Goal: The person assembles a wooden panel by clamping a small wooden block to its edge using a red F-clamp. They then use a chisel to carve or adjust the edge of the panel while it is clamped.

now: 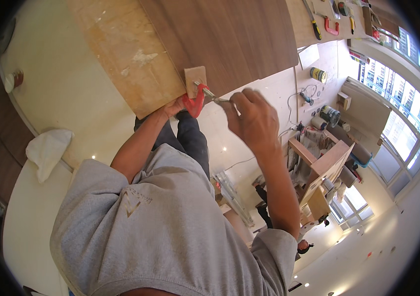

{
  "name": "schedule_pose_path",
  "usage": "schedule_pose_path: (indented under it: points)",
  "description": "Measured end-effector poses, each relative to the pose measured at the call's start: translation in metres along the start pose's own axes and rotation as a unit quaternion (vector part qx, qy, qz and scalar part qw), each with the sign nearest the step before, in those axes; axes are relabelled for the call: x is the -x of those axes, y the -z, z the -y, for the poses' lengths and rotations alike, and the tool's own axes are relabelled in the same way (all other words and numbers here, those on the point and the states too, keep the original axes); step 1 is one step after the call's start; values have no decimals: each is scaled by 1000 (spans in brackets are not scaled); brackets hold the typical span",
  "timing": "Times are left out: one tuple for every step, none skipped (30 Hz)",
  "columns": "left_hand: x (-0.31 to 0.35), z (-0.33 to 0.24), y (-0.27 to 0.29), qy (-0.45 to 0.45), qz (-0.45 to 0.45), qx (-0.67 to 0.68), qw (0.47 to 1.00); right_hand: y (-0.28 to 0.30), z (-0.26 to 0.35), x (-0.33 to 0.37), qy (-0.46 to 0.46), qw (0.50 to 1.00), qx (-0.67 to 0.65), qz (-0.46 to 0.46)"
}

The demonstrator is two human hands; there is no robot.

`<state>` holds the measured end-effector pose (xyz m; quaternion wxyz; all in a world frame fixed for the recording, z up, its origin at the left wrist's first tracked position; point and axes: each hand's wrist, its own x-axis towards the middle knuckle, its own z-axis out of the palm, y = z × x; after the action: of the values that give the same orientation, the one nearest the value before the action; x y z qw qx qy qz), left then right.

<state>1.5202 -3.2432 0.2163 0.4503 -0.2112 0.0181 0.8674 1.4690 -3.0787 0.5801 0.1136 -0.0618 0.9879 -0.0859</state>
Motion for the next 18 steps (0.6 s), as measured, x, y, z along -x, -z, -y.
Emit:
schedule_pose_path:
  points:
    - [2,0,1,-1,-5,8,1000,1,12,1,-88,994,-14,62]
    - [4,0,3,-4,-7,8,1000,0,24,3,-175,977,-27,123]
    - [3,0,1,-9,4,16,1000,-4,30,7,-192,974,-44,110]
    - [2,0,-2,-15,15,25,999,-7,37,10,-226,962,-84,129]
    - [1,2,-5,-13,16,25,999,-8,43,13,-259,947,-123,147]
    - [2,3,-6,-25,-15,-7,1000,-5,48,12,-300,917,-179,190]
    - [2,3,-7,-37,-45,-39,998,1,51,13,-299,918,-179,191]
    - [2,2,-7,-37,-45,-39,998,8,54,15,-207,949,-181,154]
    - [3,2,-8,-37,-45,-42,997,12,54,18,-112,970,-181,117]
    - [4,1,-10,-36,-45,-45,997,15,48,19,-32,986,-127,100]
    - [5,1,-11,-35,-45,-48,997,16,45,18,-32,986,-128,101]
    - [4,1,-10,-33,-44,-52,997,18,41,13,19,995,-71,72]
    - [4,1,-10,-31,-44,-55,997,19,38,9,69,997,-13,43]
    - [5,0,-8,-30,-44,-56,997,19,36,6,90,993,40,58]
    - [3,1,-2,-17,-21,-13,1000,16,31,6,87,994,42,58]
    - [2,1,2,-6,1,30,1000,8,24,8,105,993,28,45]
    - [0,2,6,-6,2,29,1000,4,20,8,124,992,14,31]
    - [-1,3,9,-9,-5,23,1000,2,20,7,125,992,13,31]
